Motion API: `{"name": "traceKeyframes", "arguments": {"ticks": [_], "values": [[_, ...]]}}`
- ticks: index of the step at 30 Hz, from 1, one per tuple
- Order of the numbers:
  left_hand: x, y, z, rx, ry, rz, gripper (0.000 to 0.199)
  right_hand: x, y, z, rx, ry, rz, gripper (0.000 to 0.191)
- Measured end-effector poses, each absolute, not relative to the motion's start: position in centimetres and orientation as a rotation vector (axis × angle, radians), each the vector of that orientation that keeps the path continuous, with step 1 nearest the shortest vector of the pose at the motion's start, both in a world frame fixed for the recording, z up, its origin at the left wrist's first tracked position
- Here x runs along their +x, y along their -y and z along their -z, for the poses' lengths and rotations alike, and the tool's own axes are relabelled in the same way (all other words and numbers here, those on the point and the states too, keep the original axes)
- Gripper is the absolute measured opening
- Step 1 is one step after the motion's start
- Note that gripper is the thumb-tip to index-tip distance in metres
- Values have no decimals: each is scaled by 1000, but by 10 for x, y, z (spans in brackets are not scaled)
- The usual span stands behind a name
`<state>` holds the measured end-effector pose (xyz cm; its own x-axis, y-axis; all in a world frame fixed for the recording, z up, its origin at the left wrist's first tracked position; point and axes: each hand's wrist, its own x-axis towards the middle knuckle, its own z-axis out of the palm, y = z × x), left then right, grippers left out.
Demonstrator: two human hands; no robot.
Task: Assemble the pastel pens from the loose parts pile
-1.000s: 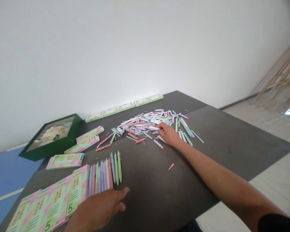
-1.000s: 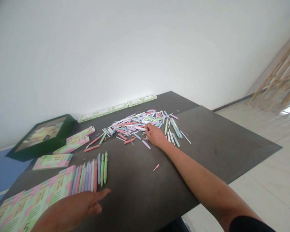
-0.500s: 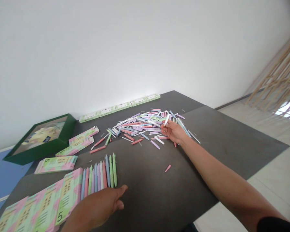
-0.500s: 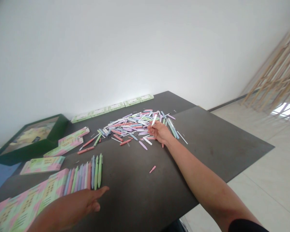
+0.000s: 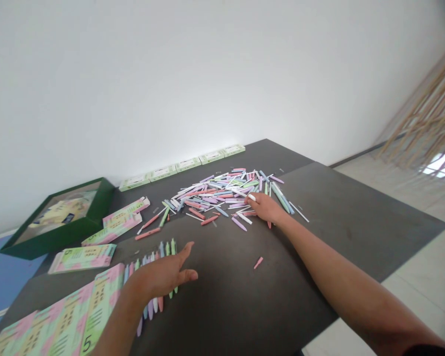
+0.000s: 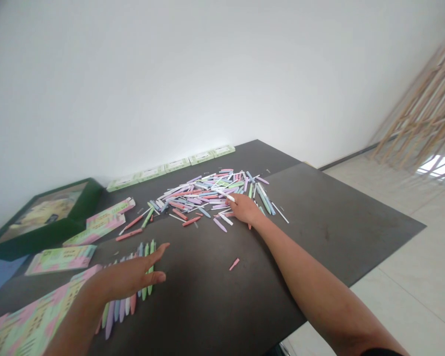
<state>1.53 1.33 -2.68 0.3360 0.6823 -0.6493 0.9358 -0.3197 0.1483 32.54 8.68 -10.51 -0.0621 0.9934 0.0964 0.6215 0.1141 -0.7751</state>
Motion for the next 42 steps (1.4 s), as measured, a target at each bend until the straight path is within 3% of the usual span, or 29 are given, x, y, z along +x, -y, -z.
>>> {"name": "traceKeyframes", "arguments": {"ticks": [12,22,33,37,42], "values": [[13,-21,27,2133,-1286,697,80,300,-76,118,-2037,2121,-453,30],[6,-14,30,2037,-1286,624,80,331,-95,112,-1868,1858,-597,20],[2,-16,45,1977,-1223,590,82,345,-98,121,-1481,1613,-920,31],[9,-11,41,2015,-1232,638,77,351,-96,116,-1555,1715,-872,35],[17,-4,33,2037,-1245,728,69,363,-101,114,-1760,1874,-616,21]]}}
